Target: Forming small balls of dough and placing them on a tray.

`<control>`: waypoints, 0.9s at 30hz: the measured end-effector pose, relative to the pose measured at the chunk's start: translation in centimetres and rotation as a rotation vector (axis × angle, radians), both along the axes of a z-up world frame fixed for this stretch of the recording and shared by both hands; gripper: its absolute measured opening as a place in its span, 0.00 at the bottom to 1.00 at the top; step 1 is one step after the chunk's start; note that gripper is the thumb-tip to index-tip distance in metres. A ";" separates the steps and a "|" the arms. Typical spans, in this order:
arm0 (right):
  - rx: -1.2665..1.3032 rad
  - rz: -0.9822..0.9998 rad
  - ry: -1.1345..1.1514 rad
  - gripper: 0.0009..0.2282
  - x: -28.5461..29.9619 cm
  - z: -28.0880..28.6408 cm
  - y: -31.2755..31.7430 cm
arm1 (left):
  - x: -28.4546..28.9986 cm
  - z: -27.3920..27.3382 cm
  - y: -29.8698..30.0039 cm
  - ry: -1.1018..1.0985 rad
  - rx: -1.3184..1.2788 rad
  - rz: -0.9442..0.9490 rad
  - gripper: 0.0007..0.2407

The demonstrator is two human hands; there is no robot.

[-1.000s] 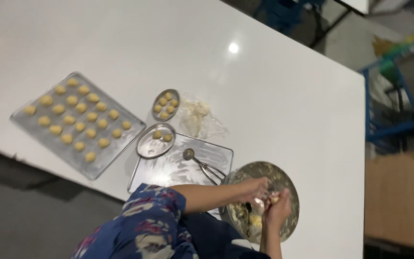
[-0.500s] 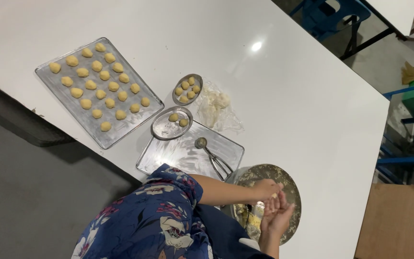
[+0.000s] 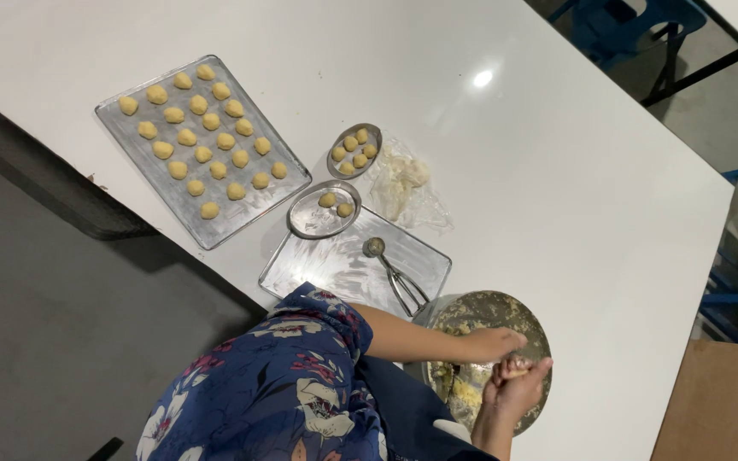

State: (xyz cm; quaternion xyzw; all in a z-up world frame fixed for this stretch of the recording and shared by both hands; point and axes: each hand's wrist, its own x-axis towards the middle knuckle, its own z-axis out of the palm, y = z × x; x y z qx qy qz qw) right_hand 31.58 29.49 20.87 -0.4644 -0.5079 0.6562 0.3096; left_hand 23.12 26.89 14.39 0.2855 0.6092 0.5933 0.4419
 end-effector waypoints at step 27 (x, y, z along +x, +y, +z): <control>-0.241 0.009 -0.028 0.10 -0.9 1.3 -2.7 | 0.7 -2.6 0.5 0.536 0.167 -0.023 0.18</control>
